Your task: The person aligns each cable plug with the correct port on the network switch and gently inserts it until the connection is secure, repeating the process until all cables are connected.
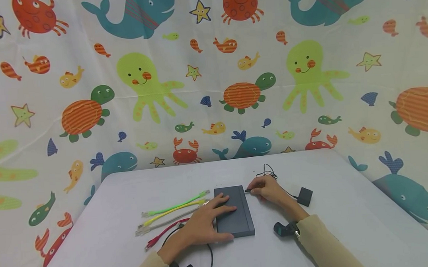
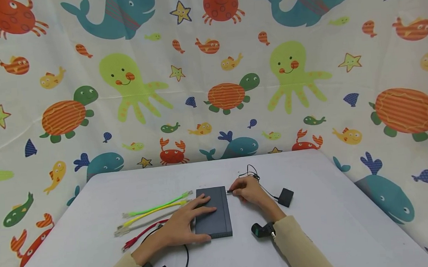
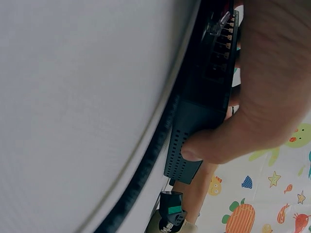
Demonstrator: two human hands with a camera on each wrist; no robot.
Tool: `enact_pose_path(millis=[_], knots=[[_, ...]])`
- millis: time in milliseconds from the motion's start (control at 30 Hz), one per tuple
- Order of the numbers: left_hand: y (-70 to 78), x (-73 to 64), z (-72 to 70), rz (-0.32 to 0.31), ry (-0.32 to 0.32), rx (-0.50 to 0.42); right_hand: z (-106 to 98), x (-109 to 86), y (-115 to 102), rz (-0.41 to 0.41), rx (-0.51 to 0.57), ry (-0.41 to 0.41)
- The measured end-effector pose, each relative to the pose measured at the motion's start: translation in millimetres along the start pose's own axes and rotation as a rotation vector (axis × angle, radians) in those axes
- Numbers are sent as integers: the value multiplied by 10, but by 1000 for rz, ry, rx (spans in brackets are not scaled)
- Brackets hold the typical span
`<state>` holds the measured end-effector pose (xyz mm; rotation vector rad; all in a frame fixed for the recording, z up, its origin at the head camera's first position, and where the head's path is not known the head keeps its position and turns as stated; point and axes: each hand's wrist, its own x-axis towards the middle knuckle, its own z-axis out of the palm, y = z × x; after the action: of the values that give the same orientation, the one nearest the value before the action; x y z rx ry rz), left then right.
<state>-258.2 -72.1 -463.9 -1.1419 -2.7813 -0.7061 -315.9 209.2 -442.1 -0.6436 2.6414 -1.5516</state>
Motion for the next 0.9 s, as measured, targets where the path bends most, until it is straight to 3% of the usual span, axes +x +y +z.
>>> enact_pose_path(millis=[200,433,900], knots=[[-7,3,9,4,-1,-6,-1,-8,-15,8,-4,9],[-6,0,9,4,2,4,51,105,329,45,-27,37],[-8,7,7,13,11,7,41,112,348,39,-18,23]])
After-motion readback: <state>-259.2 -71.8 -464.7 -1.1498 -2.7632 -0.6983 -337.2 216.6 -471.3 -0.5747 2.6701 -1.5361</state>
